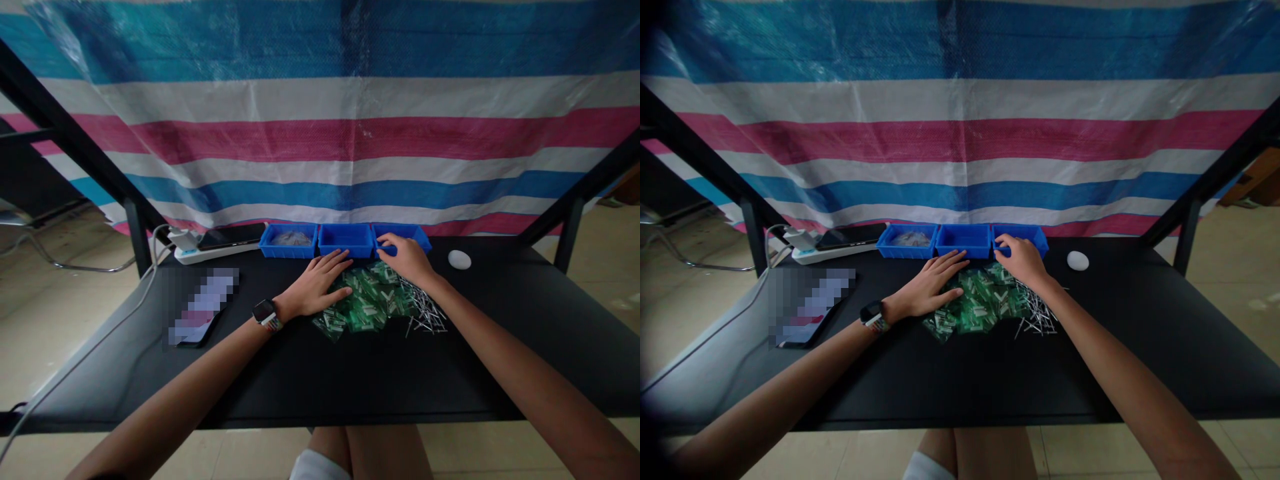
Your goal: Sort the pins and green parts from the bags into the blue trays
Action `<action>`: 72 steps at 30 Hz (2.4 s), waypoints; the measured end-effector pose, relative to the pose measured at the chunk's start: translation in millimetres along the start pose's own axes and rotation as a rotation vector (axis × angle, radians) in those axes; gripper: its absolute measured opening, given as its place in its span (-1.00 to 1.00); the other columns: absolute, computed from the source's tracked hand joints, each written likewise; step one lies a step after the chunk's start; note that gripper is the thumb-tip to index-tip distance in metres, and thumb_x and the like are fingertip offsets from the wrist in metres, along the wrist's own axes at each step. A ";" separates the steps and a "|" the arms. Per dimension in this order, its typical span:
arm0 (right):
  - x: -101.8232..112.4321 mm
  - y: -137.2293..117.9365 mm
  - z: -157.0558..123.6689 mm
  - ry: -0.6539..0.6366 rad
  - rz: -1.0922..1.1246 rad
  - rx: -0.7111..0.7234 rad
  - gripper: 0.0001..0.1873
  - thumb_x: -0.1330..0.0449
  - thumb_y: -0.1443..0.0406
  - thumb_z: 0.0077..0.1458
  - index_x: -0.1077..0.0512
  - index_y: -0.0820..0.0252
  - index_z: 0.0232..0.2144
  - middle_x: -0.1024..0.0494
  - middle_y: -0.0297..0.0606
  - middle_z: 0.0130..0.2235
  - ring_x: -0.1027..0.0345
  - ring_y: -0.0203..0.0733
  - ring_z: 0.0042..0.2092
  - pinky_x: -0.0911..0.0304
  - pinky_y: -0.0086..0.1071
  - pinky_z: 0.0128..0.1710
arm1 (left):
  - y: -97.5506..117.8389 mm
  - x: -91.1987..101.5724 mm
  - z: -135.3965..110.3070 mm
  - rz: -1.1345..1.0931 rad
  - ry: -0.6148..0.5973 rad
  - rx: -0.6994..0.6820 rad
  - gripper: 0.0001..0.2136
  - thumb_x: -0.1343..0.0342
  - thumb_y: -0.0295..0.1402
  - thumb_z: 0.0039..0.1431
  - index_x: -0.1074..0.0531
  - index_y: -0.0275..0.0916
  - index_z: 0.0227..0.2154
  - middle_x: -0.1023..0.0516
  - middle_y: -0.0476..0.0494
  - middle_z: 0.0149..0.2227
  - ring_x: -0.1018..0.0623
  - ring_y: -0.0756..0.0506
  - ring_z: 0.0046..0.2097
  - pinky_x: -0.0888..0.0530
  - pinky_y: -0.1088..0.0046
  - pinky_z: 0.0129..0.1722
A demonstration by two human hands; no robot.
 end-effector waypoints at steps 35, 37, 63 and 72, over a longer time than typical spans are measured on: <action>76.6 -41.2 -89.2 0.309 0.250 -0.038 -0.84 -0.18 0.17 0.36 -0.55 -0.01 -0.11 -0.72 -0.18 -0.13 -0.61 0.09 -0.04 -0.45 0.03 0.08 | -34.1 85.3 -65.0 0.282 0.110 0.265 -0.74 -0.03 -0.46 0.34 -0.57 -0.23 -0.03 -0.59 -0.34 0.00 -0.64 -0.31 -0.03 -0.59 0.10 0.01; 76.6 -47.9 -99.4 0.291 0.323 -0.064 -0.82 -0.19 0.15 0.36 -0.55 -0.01 -0.10 -0.72 -0.18 -0.13 -0.62 0.09 -0.04 -0.45 0.03 0.09 | -21.2 88.8 -66.7 0.259 0.115 0.235 -0.73 -0.04 -0.46 0.35 -0.57 -0.22 0.00 -0.59 -0.31 0.01 -0.64 -0.28 -0.03 -0.59 0.13 0.03; 67.4 -54.7 -175.0 0.367 1.322 -0.614 -0.39 -0.33 -0.12 0.17 -0.52 0.00 0.16 -0.66 -0.22 0.18 -0.49 0.21 0.27 -0.52 0.07 0.12 | 183.4 34.4 57.7 -0.338 0.488 -0.003 -0.84 -0.10 -0.42 0.38 -0.60 -0.25 -0.21 -0.65 -0.19 -0.21 -0.61 -0.15 -0.16 -0.52 0.32 -0.08; 91.2 -39.3 -112.5 -0.016 0.834 -0.521 -0.30 -0.34 -0.07 0.20 -0.45 -0.09 0.32 -0.57 -0.30 0.29 -0.45 0.18 0.30 -0.31 0.06 0.34 | 115.3 -2.8 13.2 -0.038 0.355 0.092 -0.61 -0.06 -0.28 0.44 -0.44 -0.27 0.24 -0.53 -0.35 0.19 -0.52 -0.32 0.22 -0.45 0.03 0.27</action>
Point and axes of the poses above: each hand's wrist, its own z-axis towards the middle knuckle, its own x-axis out of the back of the hand, y = z × x, the point moved 4 cm from there along z, towards the middle knuckle
